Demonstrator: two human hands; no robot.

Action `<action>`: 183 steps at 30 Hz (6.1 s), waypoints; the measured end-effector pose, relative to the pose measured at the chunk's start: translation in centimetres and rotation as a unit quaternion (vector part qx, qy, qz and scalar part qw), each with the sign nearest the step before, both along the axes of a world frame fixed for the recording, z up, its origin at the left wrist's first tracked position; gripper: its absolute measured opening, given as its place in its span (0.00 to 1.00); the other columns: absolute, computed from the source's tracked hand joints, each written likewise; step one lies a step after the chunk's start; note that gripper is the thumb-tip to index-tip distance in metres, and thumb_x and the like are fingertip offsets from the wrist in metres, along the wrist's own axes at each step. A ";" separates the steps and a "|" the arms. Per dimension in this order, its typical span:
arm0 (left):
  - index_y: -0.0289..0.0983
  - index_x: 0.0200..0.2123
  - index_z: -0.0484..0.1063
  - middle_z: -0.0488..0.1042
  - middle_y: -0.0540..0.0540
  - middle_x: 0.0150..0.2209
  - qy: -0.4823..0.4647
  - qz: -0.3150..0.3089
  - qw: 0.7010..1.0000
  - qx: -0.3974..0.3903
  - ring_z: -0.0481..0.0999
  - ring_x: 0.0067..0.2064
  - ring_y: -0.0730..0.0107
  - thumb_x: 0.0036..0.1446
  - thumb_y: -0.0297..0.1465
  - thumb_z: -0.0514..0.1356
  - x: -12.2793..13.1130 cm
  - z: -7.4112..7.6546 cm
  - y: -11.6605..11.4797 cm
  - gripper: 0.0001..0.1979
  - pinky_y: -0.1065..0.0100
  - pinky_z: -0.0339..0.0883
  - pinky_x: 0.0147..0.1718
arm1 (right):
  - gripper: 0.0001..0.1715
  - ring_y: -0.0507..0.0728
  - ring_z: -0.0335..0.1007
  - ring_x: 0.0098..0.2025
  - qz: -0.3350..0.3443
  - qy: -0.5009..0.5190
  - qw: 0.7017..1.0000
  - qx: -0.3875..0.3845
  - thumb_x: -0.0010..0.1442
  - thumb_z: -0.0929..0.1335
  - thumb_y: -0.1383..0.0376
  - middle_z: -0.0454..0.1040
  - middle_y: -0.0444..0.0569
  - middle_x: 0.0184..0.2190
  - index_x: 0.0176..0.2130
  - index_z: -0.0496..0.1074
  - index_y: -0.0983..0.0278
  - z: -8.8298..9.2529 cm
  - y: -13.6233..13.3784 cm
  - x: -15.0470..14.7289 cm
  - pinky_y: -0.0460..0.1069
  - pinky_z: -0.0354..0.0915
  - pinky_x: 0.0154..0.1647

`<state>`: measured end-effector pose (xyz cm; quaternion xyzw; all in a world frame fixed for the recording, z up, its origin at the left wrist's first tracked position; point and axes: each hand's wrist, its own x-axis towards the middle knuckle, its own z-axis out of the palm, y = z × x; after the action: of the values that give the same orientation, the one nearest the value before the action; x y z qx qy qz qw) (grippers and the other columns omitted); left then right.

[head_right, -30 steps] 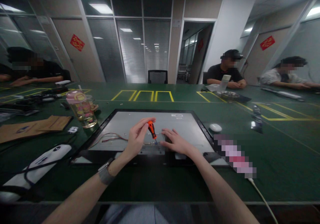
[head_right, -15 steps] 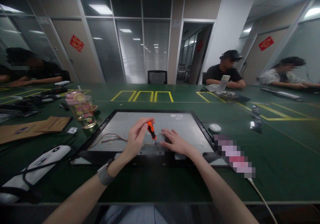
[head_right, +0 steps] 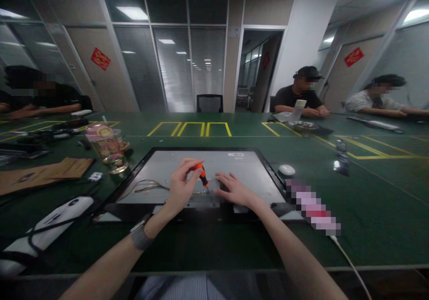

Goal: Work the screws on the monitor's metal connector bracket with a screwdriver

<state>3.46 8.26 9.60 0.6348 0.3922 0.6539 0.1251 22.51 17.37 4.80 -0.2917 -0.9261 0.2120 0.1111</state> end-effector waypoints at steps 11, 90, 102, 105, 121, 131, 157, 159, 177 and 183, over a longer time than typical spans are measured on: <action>0.37 0.48 0.72 0.74 0.42 0.45 -0.004 -0.042 0.999 -0.016 0.74 0.46 0.66 0.64 0.31 0.52 -0.1 -0.3 -0.2 0.14 0.64 0.67 0.47 | 0.33 0.62 0.46 0.67 -0.002 0.005 1.000 -0.002 0.65 0.59 0.45 0.55 0.53 0.65 0.61 0.59 0.59 0.2 -0.2 0.0 0.64 0.33 0.67; 0.39 0.44 0.75 0.70 0.46 0.36 0.023 0.016 1.000 0.014 0.72 0.39 0.71 0.59 0.32 0.59 -0.1 -0.2 0.1 0.11 0.68 0.67 0.41 | 0.37 0.63 0.46 0.67 0.003 -0.005 1.000 0.005 0.65 0.58 0.44 0.54 0.53 0.65 0.64 0.55 0.62 -0.1 0.1 0.0 0.63 0.34 0.67; 0.39 0.42 0.76 0.69 0.47 0.37 0.003 0.033 0.999 0.001 0.72 0.38 0.71 0.58 0.32 0.60 -0.1 -0.5 0.2 0.10 0.68 0.68 0.41 | 0.35 0.63 0.47 0.67 -0.001 0.002 1.000 -0.004 0.65 0.58 0.44 0.55 0.52 0.65 0.63 0.57 0.59 0.2 -0.1 0.0 0.63 0.33 0.67; 0.39 0.42 0.76 0.68 0.46 0.38 0.005 0.051 0.999 -0.001 0.71 0.39 0.71 0.60 0.33 0.58 0.0 -0.5 0.2 0.10 0.68 0.67 0.42 | 0.35 0.63 0.47 0.67 -0.002 0.000 1.000 -0.001 0.65 0.58 0.44 0.55 0.53 0.65 0.62 0.58 0.60 0.2 -0.2 0.0 0.63 0.34 0.67; 0.39 0.42 0.75 0.64 0.47 0.36 -0.002 0.048 0.999 0.002 0.69 0.38 0.70 0.58 0.34 0.60 0.8 -1.1 -0.1 0.09 0.66 0.66 0.41 | 0.36 0.63 0.46 0.67 0.000 0.002 1.000 -0.004 0.65 0.58 0.44 0.54 0.53 0.65 0.63 0.57 0.61 0.0 -0.1 0.0 0.63 0.33 0.67; 0.39 0.48 0.72 0.70 0.43 0.44 0.006 -0.031 0.999 0.002 0.72 0.45 0.67 0.63 0.32 0.53 0.8 -1.1 -0.4 0.12 0.65 0.67 0.46 | 0.36 0.62 0.47 0.66 0.005 0.002 1.000 0.003 0.65 0.57 0.43 0.54 0.51 0.66 0.64 0.55 0.59 -0.1 0.1 0.0 0.63 0.34 0.67; 0.39 0.45 0.74 0.68 0.44 0.40 0.000 -0.005 1.000 -0.010 0.70 0.43 0.67 0.62 0.33 0.54 0.5 -1.0 -0.2 0.12 0.65 0.64 0.45 | 0.37 0.63 0.45 0.67 0.001 -0.002 1.000 -0.002 0.65 0.57 0.44 0.54 0.54 0.65 0.64 0.56 0.62 0.5 -0.3 -0.1 0.63 0.34 0.67; 0.40 0.44 0.74 0.67 0.46 0.38 0.002 0.010 1.000 -0.006 0.69 0.41 0.69 0.61 0.33 0.57 0.5 -1.0 -0.1 0.10 0.67 0.65 0.43 | 0.37 0.62 0.45 0.67 0.001 -0.004 1.000 -0.004 0.65 0.57 0.44 0.53 0.54 0.66 0.64 0.55 0.62 0.5 -0.3 -0.1 0.63 0.34 0.67; 0.39 0.53 0.68 0.71 0.45 0.40 -0.009 -0.045 0.999 -0.022 0.72 0.42 0.71 0.65 0.28 0.49 0.5 -0.6 -0.2 0.16 0.68 0.66 0.44 | 0.36 0.63 0.45 0.67 -0.006 0.001 1.000 -0.007 0.65 0.58 0.44 0.54 0.53 0.65 0.63 0.57 0.60 0.2 -0.2 0.0 0.64 0.34 0.67; 0.38 0.55 0.67 0.72 0.42 0.47 -0.022 -0.073 0.996 -0.041 0.73 0.46 0.69 0.65 0.28 0.47 0.3 -0.6 -0.1 0.18 0.64 0.66 0.48 | 0.34 0.63 0.46 0.67 -0.003 0.006 1.000 -0.005 0.64 0.58 0.44 0.54 0.53 0.65 0.62 0.58 0.59 0.1 -0.1 -0.1 0.64 0.33 0.66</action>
<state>3.71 8.12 8.99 0.6416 0.3686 0.6401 0.2068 22.45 17.25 4.85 -0.2941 -0.9233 0.2181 0.1163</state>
